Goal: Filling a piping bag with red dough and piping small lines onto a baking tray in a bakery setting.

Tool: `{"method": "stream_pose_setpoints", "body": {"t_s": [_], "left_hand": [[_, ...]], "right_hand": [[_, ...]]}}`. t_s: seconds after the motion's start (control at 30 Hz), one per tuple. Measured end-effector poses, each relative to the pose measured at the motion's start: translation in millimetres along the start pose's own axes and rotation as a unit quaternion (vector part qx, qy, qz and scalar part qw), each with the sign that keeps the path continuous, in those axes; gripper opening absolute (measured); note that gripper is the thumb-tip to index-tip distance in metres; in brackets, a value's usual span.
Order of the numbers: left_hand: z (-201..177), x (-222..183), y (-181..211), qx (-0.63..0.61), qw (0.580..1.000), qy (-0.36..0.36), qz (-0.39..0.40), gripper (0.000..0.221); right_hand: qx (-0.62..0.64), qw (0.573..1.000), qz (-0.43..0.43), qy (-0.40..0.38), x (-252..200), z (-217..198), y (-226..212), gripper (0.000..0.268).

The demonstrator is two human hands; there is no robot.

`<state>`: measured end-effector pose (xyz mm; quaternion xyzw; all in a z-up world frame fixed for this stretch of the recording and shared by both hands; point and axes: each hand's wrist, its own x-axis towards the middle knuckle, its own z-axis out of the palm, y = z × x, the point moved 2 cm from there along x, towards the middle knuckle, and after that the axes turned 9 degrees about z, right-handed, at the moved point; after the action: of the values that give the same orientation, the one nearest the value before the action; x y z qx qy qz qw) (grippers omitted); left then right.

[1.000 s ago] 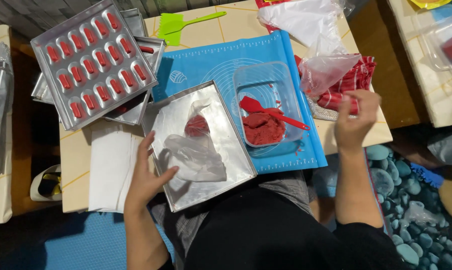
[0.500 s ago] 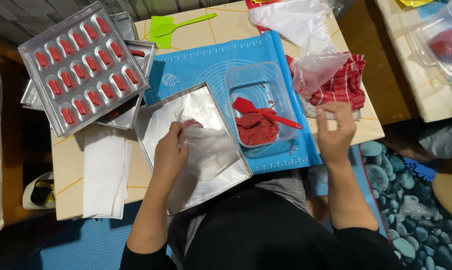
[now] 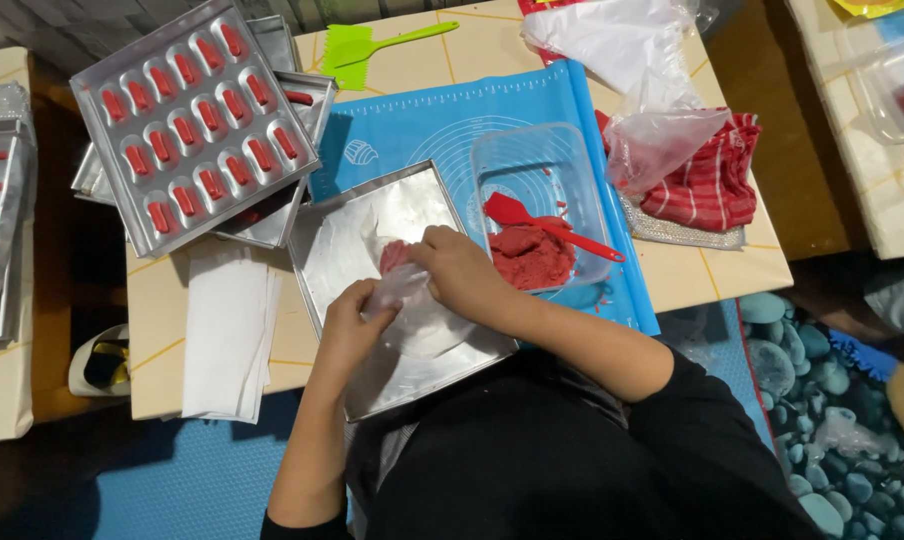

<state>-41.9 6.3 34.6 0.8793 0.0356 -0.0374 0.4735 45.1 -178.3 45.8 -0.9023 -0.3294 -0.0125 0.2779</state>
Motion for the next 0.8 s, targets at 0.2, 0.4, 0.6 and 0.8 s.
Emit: {"method": "stream_pose_setpoints", "body": {"t_s": [0.2,0.4,0.6,0.8], "left_hand": [[17,2,-53,-0.35,0.929,0.098,-0.067,0.017],[38,19,-122,-0.678,0.707,0.041,-0.195,0.021],[26,18,-83,-0.704,0.689,0.064,-0.162,0.021],[21,-2,-56,-0.727,0.677,0.066,-0.097,0.029]], "right_hand": [[0.38,0.896,0.203,-0.111,9,11,26,0.04],[0.648,0.666,0.341,-0.141,10,18,26,0.021],[0.494,0.828,0.2,-0.172,-2,-7,5,0.041],[0.463,0.873,0.126,-0.085,6,-4,16,0.011]]}}
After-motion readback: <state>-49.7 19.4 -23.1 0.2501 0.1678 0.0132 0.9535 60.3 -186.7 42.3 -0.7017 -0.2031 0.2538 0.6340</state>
